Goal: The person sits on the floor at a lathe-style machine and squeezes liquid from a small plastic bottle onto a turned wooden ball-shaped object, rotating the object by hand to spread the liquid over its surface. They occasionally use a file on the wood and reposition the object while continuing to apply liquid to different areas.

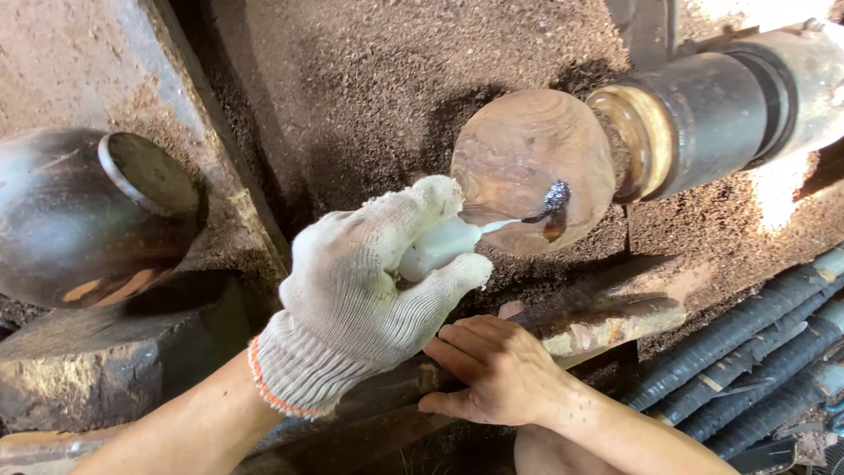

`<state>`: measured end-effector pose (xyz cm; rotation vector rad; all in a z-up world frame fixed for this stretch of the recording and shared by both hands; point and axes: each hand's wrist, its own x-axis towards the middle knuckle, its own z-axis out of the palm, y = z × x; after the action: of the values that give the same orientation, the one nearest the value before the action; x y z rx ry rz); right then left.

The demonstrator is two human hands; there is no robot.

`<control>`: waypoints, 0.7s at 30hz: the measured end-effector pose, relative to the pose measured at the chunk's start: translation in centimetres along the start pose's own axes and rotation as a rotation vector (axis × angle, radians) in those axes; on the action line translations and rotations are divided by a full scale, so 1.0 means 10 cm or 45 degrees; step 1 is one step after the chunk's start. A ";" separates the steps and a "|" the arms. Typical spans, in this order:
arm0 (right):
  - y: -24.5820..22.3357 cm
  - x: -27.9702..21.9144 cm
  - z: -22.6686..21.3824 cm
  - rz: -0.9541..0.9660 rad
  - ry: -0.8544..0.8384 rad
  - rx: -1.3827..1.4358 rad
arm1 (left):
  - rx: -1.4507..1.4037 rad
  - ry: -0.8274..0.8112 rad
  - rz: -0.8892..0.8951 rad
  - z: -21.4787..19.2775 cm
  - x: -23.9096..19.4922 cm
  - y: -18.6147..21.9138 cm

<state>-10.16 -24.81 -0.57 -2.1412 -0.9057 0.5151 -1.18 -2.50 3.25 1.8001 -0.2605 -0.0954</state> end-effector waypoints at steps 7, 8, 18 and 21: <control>0.01 -0.01 0.02 0.053 -0.124 0.025 | 0.059 0.110 -0.127 0.02 0.04 0.06; 0.02 -0.02 0.03 0.054 -0.124 0.014 | 0.065 0.084 -0.127 0.02 0.02 0.06; 0.01 0.05 -0.04 0.089 -0.114 0.104 | 0.137 0.143 -0.106 -0.06 -0.06 -0.01; 0.21 -0.28 0.10 0.171 -0.193 0.109 | 0.220 0.133 -0.097 0.01 -0.11 -0.12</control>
<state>-11.73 -27.39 -2.57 -2.1158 -0.8096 0.7792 -2.17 -2.13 2.01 1.9807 -0.1286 -0.0335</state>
